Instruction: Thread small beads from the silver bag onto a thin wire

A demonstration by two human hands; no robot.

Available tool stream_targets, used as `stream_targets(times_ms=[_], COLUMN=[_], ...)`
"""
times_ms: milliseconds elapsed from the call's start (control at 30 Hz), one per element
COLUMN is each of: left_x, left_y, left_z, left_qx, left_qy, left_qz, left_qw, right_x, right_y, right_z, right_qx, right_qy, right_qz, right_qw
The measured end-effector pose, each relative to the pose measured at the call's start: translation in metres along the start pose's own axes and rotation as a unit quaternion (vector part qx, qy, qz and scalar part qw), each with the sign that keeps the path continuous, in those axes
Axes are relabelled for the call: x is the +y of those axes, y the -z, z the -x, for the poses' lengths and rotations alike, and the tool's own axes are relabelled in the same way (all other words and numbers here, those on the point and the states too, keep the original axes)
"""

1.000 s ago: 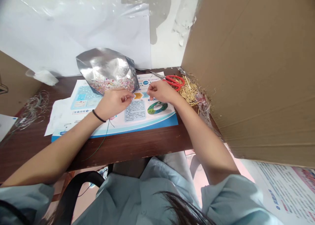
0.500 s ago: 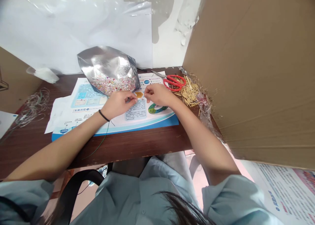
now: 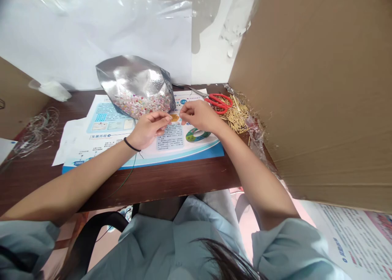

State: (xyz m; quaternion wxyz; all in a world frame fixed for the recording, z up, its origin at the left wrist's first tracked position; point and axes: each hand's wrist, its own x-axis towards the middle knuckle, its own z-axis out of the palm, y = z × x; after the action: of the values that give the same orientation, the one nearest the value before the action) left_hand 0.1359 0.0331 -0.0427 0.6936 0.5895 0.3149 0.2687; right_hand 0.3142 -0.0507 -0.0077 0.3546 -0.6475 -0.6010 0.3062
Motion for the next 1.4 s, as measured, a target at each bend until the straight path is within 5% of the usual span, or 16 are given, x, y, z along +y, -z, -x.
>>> stream_targets(times_ms=[267,733,1400], left_x=[0.001,-0.003,-0.004], left_y=[0.000,0.004,0.005], left_z=[0.001,-0.001,-0.002], left_qx=[-0.004,-0.034,-0.041], left_qy=[-0.025,-0.053,-0.068], left_qz=[0.033,0.000,-0.035], left_qw=[0.999,0.998,0.996], right_x=[-0.006,-0.008,-0.006], right_y=[-0.006,-0.025,-0.024], right_z=[0.004,0.006,0.006], right_qx=[0.000,0.097,0.108], right_qy=[0.024,0.119,0.108], right_qz=[-0.018,0.018,0.045], right_qw=[1.000,0.988,0.987])
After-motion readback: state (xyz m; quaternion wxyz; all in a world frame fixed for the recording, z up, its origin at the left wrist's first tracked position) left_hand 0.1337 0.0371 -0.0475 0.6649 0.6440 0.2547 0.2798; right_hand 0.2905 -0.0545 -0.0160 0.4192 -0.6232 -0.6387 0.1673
